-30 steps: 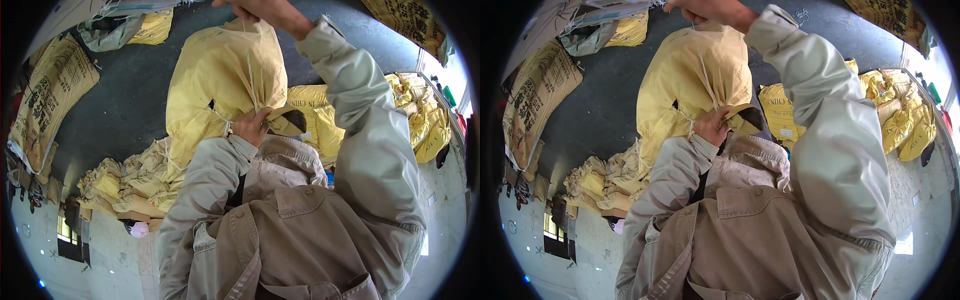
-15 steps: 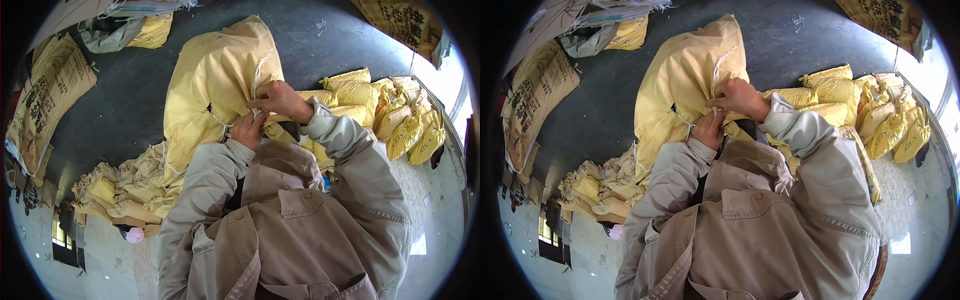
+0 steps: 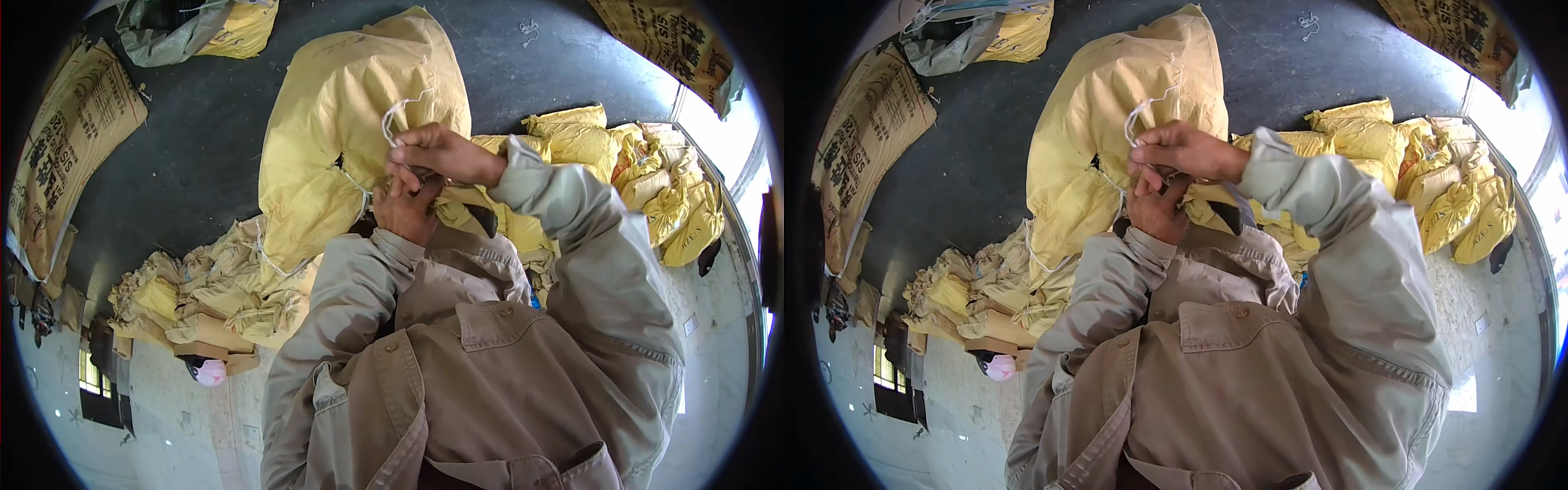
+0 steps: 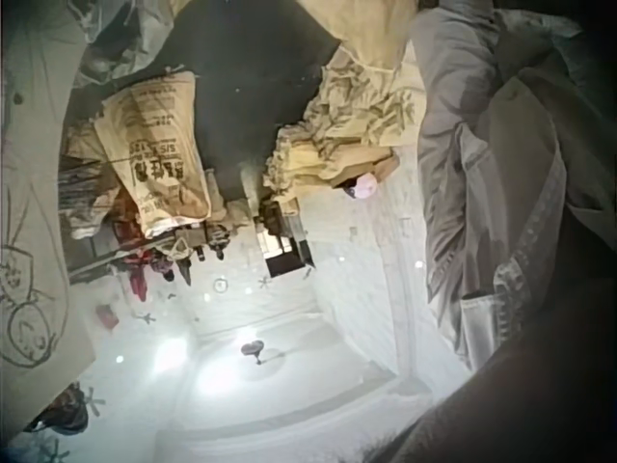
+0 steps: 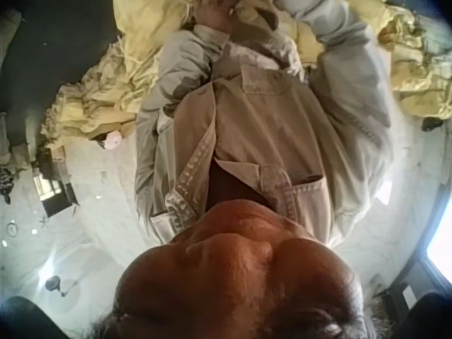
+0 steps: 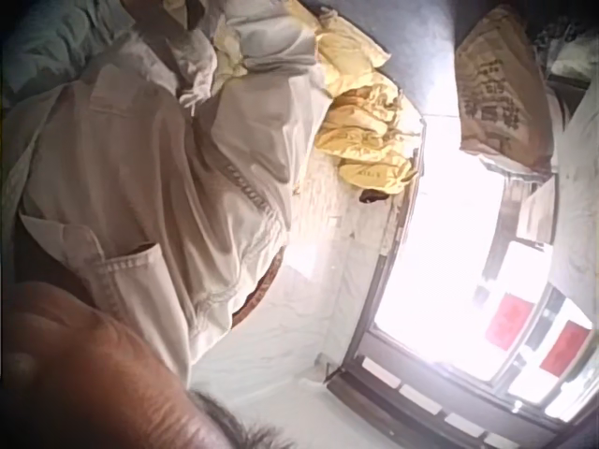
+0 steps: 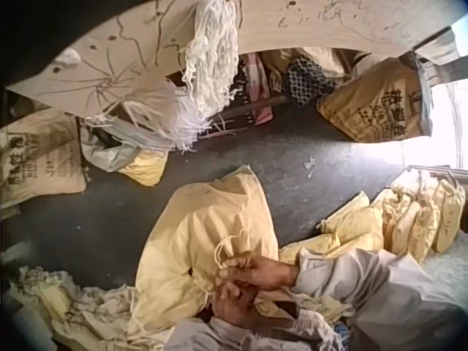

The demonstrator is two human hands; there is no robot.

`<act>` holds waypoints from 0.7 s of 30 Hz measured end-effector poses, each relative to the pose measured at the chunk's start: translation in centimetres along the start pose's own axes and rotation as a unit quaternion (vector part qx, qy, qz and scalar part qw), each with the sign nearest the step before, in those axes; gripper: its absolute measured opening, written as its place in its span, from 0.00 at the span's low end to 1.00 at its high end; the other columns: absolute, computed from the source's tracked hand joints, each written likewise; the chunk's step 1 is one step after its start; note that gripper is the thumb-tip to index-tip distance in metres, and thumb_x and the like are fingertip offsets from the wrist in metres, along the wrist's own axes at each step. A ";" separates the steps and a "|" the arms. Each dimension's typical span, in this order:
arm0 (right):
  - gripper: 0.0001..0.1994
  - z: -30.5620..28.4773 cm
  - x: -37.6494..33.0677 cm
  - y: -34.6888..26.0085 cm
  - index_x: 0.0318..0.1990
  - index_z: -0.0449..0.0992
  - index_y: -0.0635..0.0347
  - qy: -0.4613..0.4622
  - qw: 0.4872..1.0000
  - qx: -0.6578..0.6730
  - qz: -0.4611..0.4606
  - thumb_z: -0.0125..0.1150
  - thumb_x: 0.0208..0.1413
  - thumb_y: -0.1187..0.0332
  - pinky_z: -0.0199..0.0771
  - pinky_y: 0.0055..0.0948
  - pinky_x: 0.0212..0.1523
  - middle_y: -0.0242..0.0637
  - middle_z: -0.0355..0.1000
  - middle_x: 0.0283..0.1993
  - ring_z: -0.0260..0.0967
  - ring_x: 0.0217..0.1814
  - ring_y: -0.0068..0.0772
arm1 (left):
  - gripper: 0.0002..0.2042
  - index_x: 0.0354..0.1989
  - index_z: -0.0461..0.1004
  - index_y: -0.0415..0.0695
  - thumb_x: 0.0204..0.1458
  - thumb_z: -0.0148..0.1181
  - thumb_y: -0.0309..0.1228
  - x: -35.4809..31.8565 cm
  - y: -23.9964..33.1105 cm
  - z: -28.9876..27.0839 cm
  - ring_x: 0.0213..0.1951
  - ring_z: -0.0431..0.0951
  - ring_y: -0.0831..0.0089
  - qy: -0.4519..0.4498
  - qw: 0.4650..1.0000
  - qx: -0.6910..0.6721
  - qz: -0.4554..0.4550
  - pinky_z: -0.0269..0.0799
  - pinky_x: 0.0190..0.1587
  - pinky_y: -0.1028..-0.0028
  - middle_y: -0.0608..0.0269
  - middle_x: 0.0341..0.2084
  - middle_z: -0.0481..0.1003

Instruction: Filling large yellow sacks with dark material and tying them shut with string.

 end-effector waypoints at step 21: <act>0.14 0.0 -8.5 4.2 0.28 0.72 0.63 0.280 0.950 -0.117 -0.078 0.47 0.55 0.61 0.56 0.19 0.17 0.28 0.60 0.15 0.57 0.17 0.18 | 0.11 0.36 0.69 0.35 0.49 0.52 0.30 1.2 0.1 0.0 0.28 0.73 0.76 0.065 0.745 -0.552 -0.370 0.68 0.26 0.77 0.63 0.31 0.72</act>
Point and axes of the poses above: each hand's wrist, its own x-axis towards the middle knuckle, its own z-axis out of the palm, y = z × x, the point moved 1 cm from there along x, towards the middle knuckle
